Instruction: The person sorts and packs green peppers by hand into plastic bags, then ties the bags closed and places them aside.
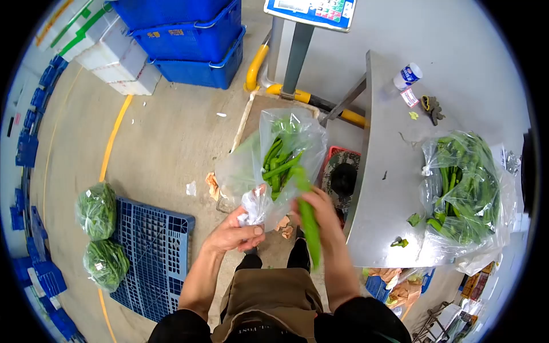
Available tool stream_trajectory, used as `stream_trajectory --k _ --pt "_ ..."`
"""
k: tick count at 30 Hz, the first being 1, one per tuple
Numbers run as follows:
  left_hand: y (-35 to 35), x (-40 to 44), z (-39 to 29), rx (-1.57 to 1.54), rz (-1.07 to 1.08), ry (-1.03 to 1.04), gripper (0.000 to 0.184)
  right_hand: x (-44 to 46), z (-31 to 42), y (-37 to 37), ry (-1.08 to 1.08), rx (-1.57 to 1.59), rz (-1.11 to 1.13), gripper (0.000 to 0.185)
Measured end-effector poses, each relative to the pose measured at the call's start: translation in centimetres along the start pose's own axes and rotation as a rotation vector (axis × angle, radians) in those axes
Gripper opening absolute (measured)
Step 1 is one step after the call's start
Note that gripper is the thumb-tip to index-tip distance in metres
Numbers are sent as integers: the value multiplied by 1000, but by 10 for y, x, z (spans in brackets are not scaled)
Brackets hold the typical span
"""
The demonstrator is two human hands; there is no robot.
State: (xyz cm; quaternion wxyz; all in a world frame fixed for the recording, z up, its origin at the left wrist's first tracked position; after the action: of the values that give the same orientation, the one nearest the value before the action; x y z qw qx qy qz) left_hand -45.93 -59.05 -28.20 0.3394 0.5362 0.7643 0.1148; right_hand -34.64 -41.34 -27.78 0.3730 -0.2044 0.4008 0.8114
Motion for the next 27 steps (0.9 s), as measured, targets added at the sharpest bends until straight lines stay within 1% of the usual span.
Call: stream_trajectory --k 1,3,4,5,6,7,8,9,10,12,13,14,15,16,17,18,19,20,21,22,24,26,27 --pt "8 -2 -2 -21 8 31 83 40 -17 1 154 15 77 19" --pt "8 -5 -3 -91 -76 97 84 133 -62 -8 433 80 256 18" --pt "3 -6 -2 -113 -132 134 85 201 -96 -34 349 6 153 20" --pt "0 -8 -2 -135 -192 174 85 266 -128 -60 272 -75 46 30" --pt "3 -13 -7 -138 -264 253 84 270 -103 -67 146 -90 -39 44" --pt "0 -18 -13 -131 -301 215 79 273 -78 -73 20 -115 -123 59" --pt "5 -19 -17 -149 -308 258 76 321 -69 -112 123 -219 -216 79" --pt "10 -19 -22 -163 -313 293 74 323 -46 -132 -154 -530 -352 77" --pt "9 -17 -21 -163 -271 321 67 323 -23 -151 -382 -875 -581 77" --pt "15 -10 -19 -157 -299 346 52 245 52 -134 -233 -964 -531 65" --pt "19 -3 -19 -153 -298 361 45 213 75 -117 -207 -933 -407 60" --pt "16 -1 -13 -126 -386 339 23 192 93 -106 -196 -902 -304 55" --pt "6 2 -6 -93 -419 344 18 187 102 -104 -237 -1069 -258 55" --pt "9 2 -9 -75 -428 377 16 182 112 -102 -288 -1240 -219 54" --pt "1 4 -7 -159 -472 373 13 178 123 -100 -349 -1404 -189 54" --pt "-4 6 -4 -272 -444 384 11 129 134 -85 -522 -1235 -288 54" --pt "-16 8 -3 -224 -410 404 12 125 140 -96 -559 -1137 -124 51" --pt "-14 10 -5 -195 -371 407 18 81 156 -100 -703 -984 65 42" --pt "-8 11 -7 -168 -348 417 24 38 169 -103 -811 -869 93 34" --pt "3 16 -9 -124 -384 421 33 -6 189 -111 -777 -843 119 30" --pt "18 24 -12 -30 -484 404 53 -28 199 -179 -964 -876 -55 27" --pt "53 32 -19 97 -535 406 53 -61 222 -258 -919 -1020 -352 22" --pt "65 36 -19 153 -562 410 53 -72 228 -300 -743 -771 -467 18"
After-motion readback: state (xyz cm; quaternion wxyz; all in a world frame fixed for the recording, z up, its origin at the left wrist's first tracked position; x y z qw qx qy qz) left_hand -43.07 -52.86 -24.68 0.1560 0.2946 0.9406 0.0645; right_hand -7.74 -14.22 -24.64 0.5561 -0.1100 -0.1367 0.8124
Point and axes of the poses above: each hand's wrist, its own x-axis towards the middle knuckle, its own y-axis out of the palm, z = x × y, the point moved 1 cm from there along x, towards the middle knuckle, and after that the axes turned 11 degrees about x, right-handed, at the moved point
